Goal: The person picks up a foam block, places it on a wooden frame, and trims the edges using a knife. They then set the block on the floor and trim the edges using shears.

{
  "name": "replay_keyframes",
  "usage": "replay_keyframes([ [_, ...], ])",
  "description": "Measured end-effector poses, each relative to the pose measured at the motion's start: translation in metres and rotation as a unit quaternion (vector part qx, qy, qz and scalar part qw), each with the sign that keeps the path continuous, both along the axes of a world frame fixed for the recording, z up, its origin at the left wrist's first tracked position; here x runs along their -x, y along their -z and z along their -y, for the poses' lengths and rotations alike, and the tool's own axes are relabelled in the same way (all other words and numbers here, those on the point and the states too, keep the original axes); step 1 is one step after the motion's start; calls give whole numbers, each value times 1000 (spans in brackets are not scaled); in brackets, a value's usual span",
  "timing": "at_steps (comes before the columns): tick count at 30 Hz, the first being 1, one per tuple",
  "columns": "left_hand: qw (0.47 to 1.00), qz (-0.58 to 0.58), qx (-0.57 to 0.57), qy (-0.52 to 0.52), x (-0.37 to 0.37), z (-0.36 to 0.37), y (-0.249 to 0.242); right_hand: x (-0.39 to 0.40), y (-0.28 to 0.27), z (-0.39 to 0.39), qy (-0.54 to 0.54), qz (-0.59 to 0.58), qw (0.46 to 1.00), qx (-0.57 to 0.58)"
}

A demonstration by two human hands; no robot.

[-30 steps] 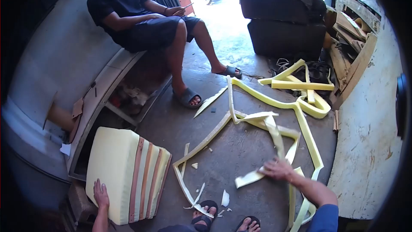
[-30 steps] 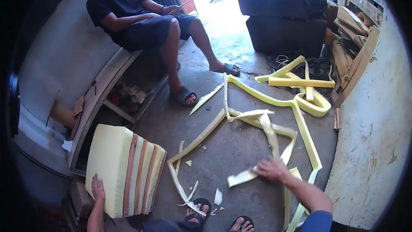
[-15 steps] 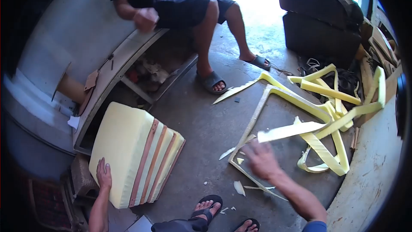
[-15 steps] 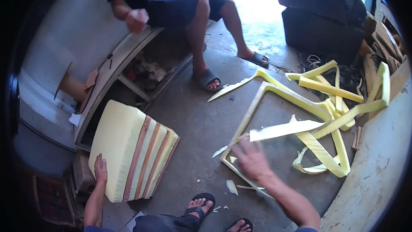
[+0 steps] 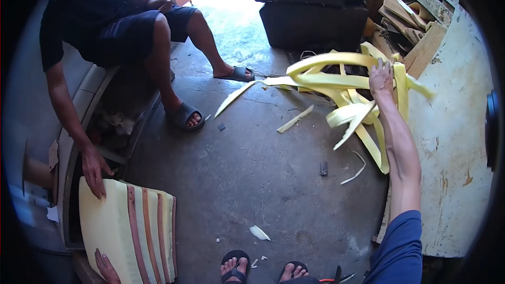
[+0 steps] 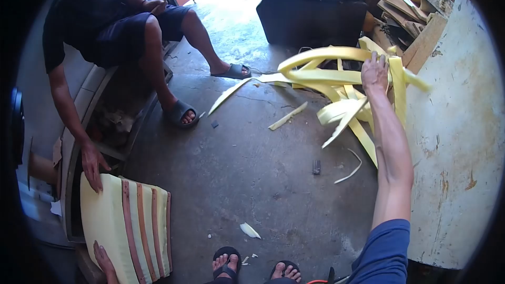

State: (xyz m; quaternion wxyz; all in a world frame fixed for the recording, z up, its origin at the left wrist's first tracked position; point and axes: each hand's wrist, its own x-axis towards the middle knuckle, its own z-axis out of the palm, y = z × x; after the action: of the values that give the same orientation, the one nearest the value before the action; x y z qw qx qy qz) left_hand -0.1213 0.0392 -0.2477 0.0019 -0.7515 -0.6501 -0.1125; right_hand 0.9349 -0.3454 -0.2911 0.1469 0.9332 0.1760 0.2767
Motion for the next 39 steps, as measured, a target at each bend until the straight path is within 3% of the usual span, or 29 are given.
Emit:
replay_keyframes([
  [1,1000,-2,22,-13,-12,6,-10,0,-28,9,-31,-17,998,-58],
  [3,998,5,47,-43,-35,5,-13,42,-44,9,-152,119,980,-40],
  [5,999,13,24,-29,-23,-3,-3,144,-34,-4,-312,-5,935,-168],
  [6,999,8,29,-30,-25,4,-5,205,-15,-6,-311,-225,900,-207],
  [7,998,24,35,-49,-38,13,-9,253,29,-2,-416,-272,847,-188],
  [8,997,42,37,-62,-49,12,-12,306,70,5,-446,-388,801,-97],
  [9,997,47,30,-53,-45,5,-8,360,113,20,-503,-408,761,-42],
  [10,999,30,11,-37,-27,-3,-1,405,143,32,-529,-500,686,31],
  [11,1000,13,-6,-26,-17,-6,4,447,166,38,-558,-494,658,104],
  [14,1000,-2,27,-17,-17,-5,3,504,168,36,-638,-484,585,129],
  [16,996,-41,56,-48,-32,4,-6,510,184,39,-596,-495,623,110],
  [18,991,-61,77,-87,-52,15,-18,462,188,43,-619,-447,630,144],
  [19,989,-67,90,-99,-65,21,-24,423,191,45,-609,-402,676,103],
  [21,989,-42,132,-49,-102,30,-42,335,206,48,-445,-288,845,67],
  [22,991,-31,126,29,-105,25,-37,280,238,55,-281,-275,915,95],
  [23,991,-37,114,54,-124,25,-36,240,225,56,-172,-278,938,118],
  [25,991,-55,108,51,-138,11,-41,225,145,38,-197,-330,923,-23],
  [26,986,-79,129,69,-134,5,-43,239,136,33,-196,-342,919,-10],
  [28,982,-93,145,76,-130,6,-51,255,109,18,-270,-315,904,-107],
  [30,949,-189,249,42,-152,-14,-74,285,114,8,-315,-328,871,-183],
  [31,954,-186,229,48,-158,-23,-83,310,110,3,-312,-339,863,-208],
  [33,885,-290,362,42,-174,-45,-102,355,127,10,-315,-366,834,-266],
  [34,861,-360,360,9,-214,-29,-118,384,129,20,-309,-386,819,-290],
  [35,863,-364,349,24,-227,-26,-106,413,133,36,-314,-378,815,-307],
  [37,972,-196,132,-4,-231,-12,-41,469,152,81,-306,-371,809,-337],
  [38,993,-90,41,60,-226,-7,-8,495,168,109,-294,-374,806,-353],
  [39,992,-93,48,72,-240,7,-11,523,192,142,-259,-400,822,-313],
])
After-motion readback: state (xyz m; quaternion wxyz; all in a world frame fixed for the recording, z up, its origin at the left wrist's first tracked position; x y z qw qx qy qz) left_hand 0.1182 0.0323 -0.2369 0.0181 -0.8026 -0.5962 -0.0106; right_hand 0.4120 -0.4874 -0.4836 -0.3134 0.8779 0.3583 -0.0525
